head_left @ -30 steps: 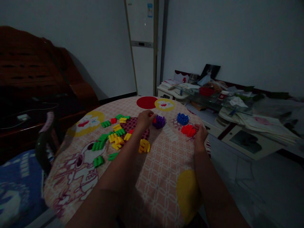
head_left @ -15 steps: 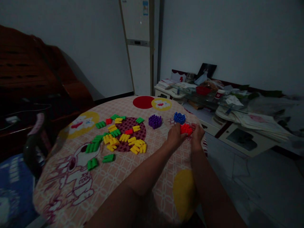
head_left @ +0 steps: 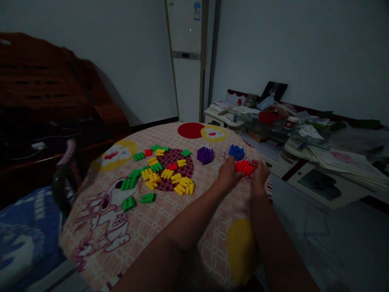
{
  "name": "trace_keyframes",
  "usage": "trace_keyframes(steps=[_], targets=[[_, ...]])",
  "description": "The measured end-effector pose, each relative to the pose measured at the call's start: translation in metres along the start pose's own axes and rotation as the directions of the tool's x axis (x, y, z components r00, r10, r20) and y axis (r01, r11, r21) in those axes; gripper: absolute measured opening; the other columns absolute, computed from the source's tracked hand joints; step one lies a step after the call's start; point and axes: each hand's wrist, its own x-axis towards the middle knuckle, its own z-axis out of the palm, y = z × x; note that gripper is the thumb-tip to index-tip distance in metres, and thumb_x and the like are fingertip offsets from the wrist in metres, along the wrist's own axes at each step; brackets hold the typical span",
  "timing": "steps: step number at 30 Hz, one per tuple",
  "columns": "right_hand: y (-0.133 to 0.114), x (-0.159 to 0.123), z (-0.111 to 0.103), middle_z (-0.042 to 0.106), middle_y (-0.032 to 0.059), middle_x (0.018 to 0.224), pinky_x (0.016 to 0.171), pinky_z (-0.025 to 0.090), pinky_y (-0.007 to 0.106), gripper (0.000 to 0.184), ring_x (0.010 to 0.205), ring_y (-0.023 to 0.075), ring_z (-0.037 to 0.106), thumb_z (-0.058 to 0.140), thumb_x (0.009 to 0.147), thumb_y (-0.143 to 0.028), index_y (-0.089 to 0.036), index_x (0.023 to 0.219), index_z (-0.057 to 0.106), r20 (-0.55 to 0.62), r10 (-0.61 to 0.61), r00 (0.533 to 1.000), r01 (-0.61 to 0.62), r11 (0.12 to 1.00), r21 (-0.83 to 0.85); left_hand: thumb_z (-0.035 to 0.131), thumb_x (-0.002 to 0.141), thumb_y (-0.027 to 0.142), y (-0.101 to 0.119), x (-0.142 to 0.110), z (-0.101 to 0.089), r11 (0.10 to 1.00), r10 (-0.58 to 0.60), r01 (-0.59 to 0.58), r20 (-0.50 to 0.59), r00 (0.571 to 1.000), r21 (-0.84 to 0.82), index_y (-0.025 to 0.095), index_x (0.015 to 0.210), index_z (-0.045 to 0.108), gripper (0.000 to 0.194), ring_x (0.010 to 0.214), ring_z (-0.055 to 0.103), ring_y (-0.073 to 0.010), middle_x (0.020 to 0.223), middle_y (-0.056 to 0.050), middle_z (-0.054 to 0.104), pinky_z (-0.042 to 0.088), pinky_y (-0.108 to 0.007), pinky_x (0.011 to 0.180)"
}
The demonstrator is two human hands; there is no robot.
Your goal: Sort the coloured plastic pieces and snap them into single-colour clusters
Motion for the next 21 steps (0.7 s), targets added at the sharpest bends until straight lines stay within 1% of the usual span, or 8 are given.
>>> trace_keyframes(steps=[2, 4, 7, 10, 13, 15, 17, 21], targets=[[0.000, -0.001, -0.001, 0.071, 0.0049, 0.068, 0.065, 0.054, 0.030, 0.033, 0.066, 0.0184, 0.068, 0.049, 0.081, -0.042, -0.016, 0.075, 0.067, -0.003, -0.016, 1.000, 0.016, 1.000, -0.007, 0.076, 0.076, 0.026, -0.003, 0.005, -0.022, 0.999, 0.018, -0.016, -0.048, 0.999, 0.038, 0.018, 0.119, 0.048, 0.052, 0.102, 0.065, -0.0245, 0.113, -0.013, 0.067, 0.050, -0.035, 0.086], [0.000, -0.001, -0.002, 0.071, 0.0051, 0.069, 0.065, 0.054, 0.031, 0.034, 0.066, 0.0185, 0.068, 0.049, 0.081, -0.043, -0.015, 0.076, 0.068, 0.003, -0.037, 0.999, 0.037, 0.999, -0.025, 0.071, 0.081, 0.024, -0.013, 0.010, -0.050, 0.994, 0.030, -0.017, -0.116, 0.993, 0.108, 0.018, 0.118, 0.050, 0.043, 0.103, 0.064, -0.0233, 0.112, -0.012, 0.067, 0.049, -0.034, 0.089], [0.001, 0.001, -0.003, 0.070, 0.0050, 0.069, 0.064, 0.053, 0.031, 0.036, 0.066, 0.0187, 0.068, 0.049, 0.081, -0.046, -0.016, 0.077, 0.068, 0.025, -0.043, 0.999, 0.044, 0.998, -0.044, 0.065, 0.085, 0.022, -0.039, 0.013, -0.100, 0.959, -0.019, 0.078, -0.211, 0.977, 0.273, 0.017, 0.115, 0.056, 0.031, 0.106, 0.064, -0.0231, 0.114, -0.012, 0.068, 0.049, -0.034, 0.092], [0.002, 0.003, -0.002, 0.070, 0.0042, 0.068, 0.062, 0.053, 0.031, 0.034, 0.065, 0.0191, 0.067, 0.049, 0.078, -0.046, -0.016, 0.076, 0.067, 0.014, -0.021, 1.000, 0.022, 0.999, -0.049, 0.062, 0.086, 0.022, -0.072, 0.007, -0.149, 0.858, -0.153, 0.244, -0.229, 0.961, 0.453, 0.017, 0.115, 0.063, 0.029, 0.111, 0.063, -0.0261, 0.119, -0.014, 0.068, 0.048, -0.035, 0.093], [0.004, 0.005, -0.002, 0.070, 0.0036, 0.068, 0.062, 0.054, 0.031, 0.032, 0.065, 0.0195, 0.067, 0.051, 0.077, -0.043, -0.017, 0.076, 0.068, 0.001, -0.011, 1.000, 0.011, 0.999, -0.046, 0.070, 0.079, 0.027, -0.102, -0.006, -0.185, 0.722, -0.375, 0.360, -0.103, 0.921, 0.591, 0.017, 0.112, 0.069, 0.034, 0.110, 0.065, -0.0298, 0.118, -0.014, 0.071, 0.050, -0.033, 0.085], [0.005, 0.006, -0.002, 0.071, 0.0039, 0.068, 0.062, 0.054, 0.032, 0.032, 0.065, 0.0194, 0.067, 0.051, 0.077, -0.043, -0.017, 0.076, 0.068, 0.004, -0.019, 1.000, 0.019, 0.999, -0.040, 0.074, 0.076, 0.032, -0.118, -0.015, -0.197, 0.679, -0.474, 0.381, -0.022, 0.880, 0.628, 0.019, 0.105, 0.072, 0.032, 0.103, 0.067, -0.0290, 0.111, -0.012, 0.073, 0.049, -0.030, 0.076], [0.005, 0.005, -0.002, 0.071, 0.0045, 0.069, 0.063, 0.054, 0.032, 0.033, 0.065, 0.0194, 0.067, 0.050, 0.078, -0.044, -0.016, 0.076, 0.068, 0.012, -0.034, 0.999, 0.034, 0.999, -0.040, 0.074, 0.077, 0.036, -0.129, -0.020, -0.201, 0.677, -0.505, 0.391, 0.007, 0.863, 0.624, 0.020, 0.100, 0.073, 0.028, 0.097, 0.068, -0.0261, 0.105, -0.009, 0.075, 0.046, -0.028, 0.069], [0.005, 0.004, -0.002, 0.071, 0.0051, 0.069, 0.064, 0.054, 0.031, 0.039, 0.065, 0.0192, 0.068, 0.050, 0.079, -0.050, -0.016, 0.076, 0.068, 0.013, -0.040, 0.999, 0.041, 0.998, -0.048, 0.065, 0.084, 0.047, -0.141, -0.022, -0.200, 0.662, -0.496, 0.424, -0.063, 0.866, 0.619, 0.017, 0.092, 0.071, 0.031, 0.085, 0.066, -0.0230, 0.097, -0.009, 0.074, 0.043, -0.027, 0.064]])
